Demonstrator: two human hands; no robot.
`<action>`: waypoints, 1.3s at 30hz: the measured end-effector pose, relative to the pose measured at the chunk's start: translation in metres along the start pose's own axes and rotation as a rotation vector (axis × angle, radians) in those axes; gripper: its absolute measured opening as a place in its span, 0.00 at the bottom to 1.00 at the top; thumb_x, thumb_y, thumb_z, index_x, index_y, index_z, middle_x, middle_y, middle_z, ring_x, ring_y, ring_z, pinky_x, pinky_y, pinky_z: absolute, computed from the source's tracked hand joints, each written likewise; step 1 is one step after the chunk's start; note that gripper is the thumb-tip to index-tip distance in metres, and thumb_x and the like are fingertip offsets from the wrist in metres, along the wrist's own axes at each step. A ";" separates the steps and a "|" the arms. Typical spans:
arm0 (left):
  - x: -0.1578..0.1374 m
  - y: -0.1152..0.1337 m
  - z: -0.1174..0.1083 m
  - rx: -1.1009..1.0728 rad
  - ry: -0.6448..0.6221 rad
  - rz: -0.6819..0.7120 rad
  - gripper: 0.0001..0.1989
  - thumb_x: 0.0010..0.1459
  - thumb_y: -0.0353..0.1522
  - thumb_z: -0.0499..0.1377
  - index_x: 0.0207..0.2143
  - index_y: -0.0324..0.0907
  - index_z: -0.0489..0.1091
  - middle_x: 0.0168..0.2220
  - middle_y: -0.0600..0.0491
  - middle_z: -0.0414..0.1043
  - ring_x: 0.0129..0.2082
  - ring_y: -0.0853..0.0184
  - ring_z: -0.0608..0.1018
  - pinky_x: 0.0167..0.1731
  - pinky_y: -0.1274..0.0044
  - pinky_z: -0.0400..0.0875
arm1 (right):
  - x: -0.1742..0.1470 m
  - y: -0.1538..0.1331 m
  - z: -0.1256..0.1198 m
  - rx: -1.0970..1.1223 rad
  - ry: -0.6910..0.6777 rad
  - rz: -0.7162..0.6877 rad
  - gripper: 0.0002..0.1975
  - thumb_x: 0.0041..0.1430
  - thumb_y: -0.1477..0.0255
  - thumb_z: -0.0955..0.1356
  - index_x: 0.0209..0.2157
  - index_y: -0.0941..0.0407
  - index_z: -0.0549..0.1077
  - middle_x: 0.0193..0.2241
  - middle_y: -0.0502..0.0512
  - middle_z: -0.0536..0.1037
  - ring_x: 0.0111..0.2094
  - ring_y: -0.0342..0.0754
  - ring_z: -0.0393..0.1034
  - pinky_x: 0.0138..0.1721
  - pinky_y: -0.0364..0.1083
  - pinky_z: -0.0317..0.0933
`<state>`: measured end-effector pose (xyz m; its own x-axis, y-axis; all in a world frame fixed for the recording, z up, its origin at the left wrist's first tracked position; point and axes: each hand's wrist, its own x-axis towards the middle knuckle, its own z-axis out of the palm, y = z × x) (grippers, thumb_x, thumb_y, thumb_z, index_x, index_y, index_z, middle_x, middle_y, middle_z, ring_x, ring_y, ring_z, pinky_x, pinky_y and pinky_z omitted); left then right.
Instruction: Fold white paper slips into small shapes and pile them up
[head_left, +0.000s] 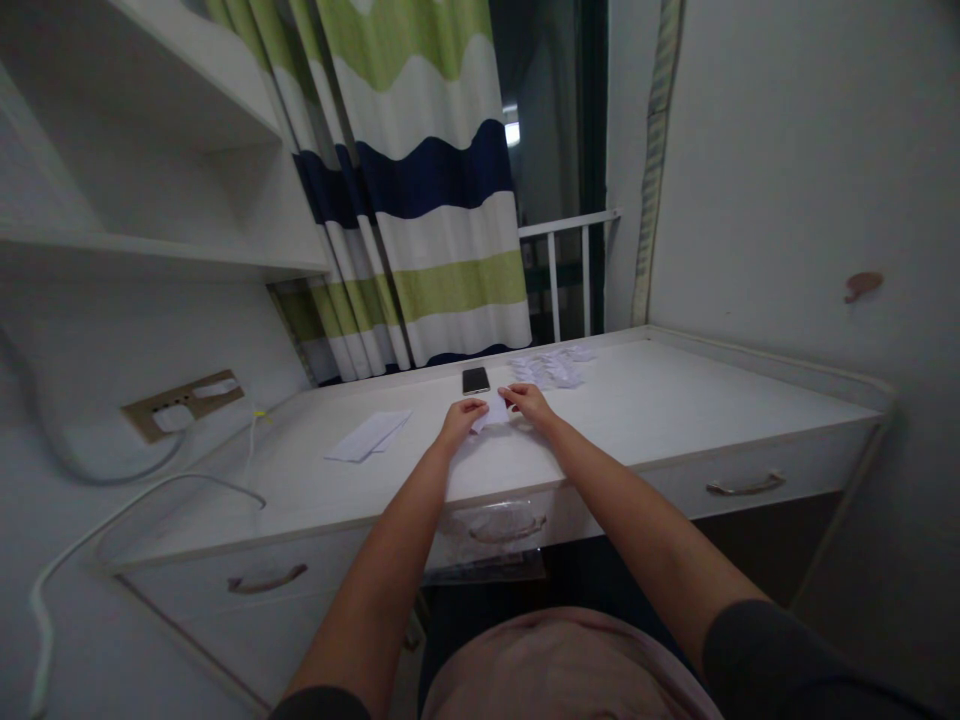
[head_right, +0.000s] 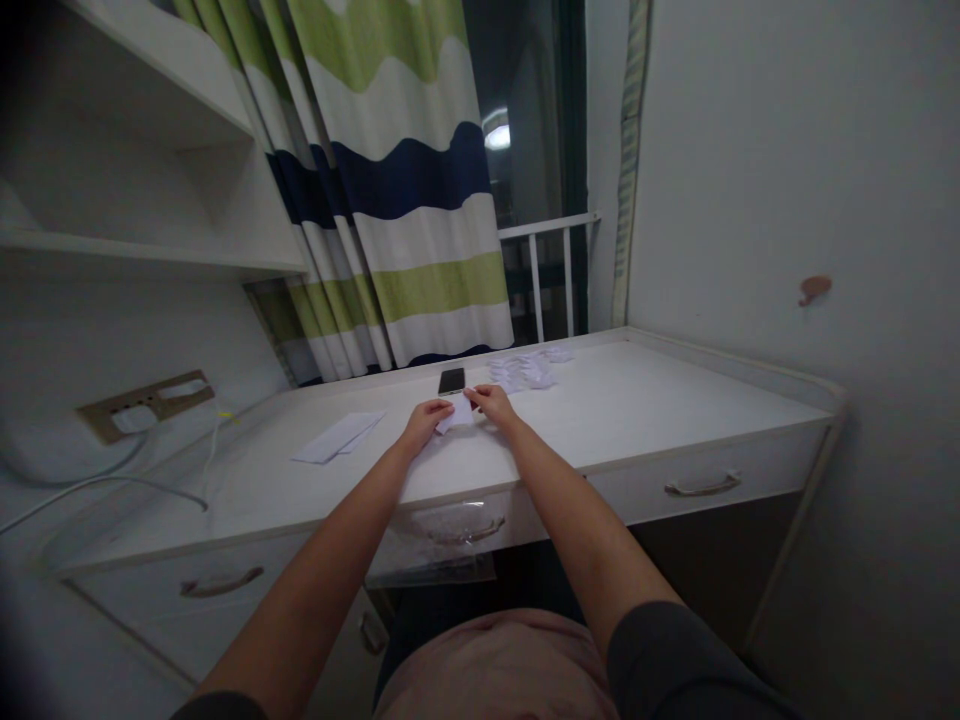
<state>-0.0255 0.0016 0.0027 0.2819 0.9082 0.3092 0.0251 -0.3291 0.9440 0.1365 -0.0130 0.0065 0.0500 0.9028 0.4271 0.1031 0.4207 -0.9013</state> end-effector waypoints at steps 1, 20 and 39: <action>0.000 0.000 0.000 -0.003 0.004 0.000 0.15 0.34 0.39 0.65 0.24 0.37 0.71 0.21 0.54 0.69 0.19 0.72 0.68 0.16 0.82 0.58 | 0.000 -0.001 0.000 0.001 0.003 -0.003 0.19 0.40 0.54 0.67 0.17 0.58 0.69 0.16 0.50 0.70 0.20 0.41 0.63 0.23 0.41 0.56; 0.001 0.005 0.001 -0.088 0.156 -0.010 0.12 0.37 0.32 0.63 0.25 0.39 0.63 0.23 0.57 0.66 0.22 0.72 0.70 0.19 0.80 0.67 | 0.000 0.003 0.003 -0.080 0.024 -0.183 0.12 0.43 0.64 0.68 0.28 0.58 0.71 0.17 0.47 0.69 0.16 0.38 0.60 0.19 0.39 0.55; -0.005 0.007 0.003 -0.057 -0.007 0.067 0.16 0.38 0.34 0.65 0.30 0.38 0.67 0.37 0.51 0.71 0.32 0.67 0.75 0.27 0.76 0.72 | -0.001 0.005 0.004 -0.033 -0.142 -0.145 0.15 0.41 0.64 0.71 0.30 0.59 0.74 0.30 0.55 0.76 0.27 0.43 0.69 0.27 0.43 0.64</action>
<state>-0.0234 -0.0061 0.0076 0.2882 0.8827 0.3713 -0.0484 -0.3738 0.9262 0.1331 -0.0117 0.0009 -0.1084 0.8377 0.5353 0.1321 0.5459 -0.8274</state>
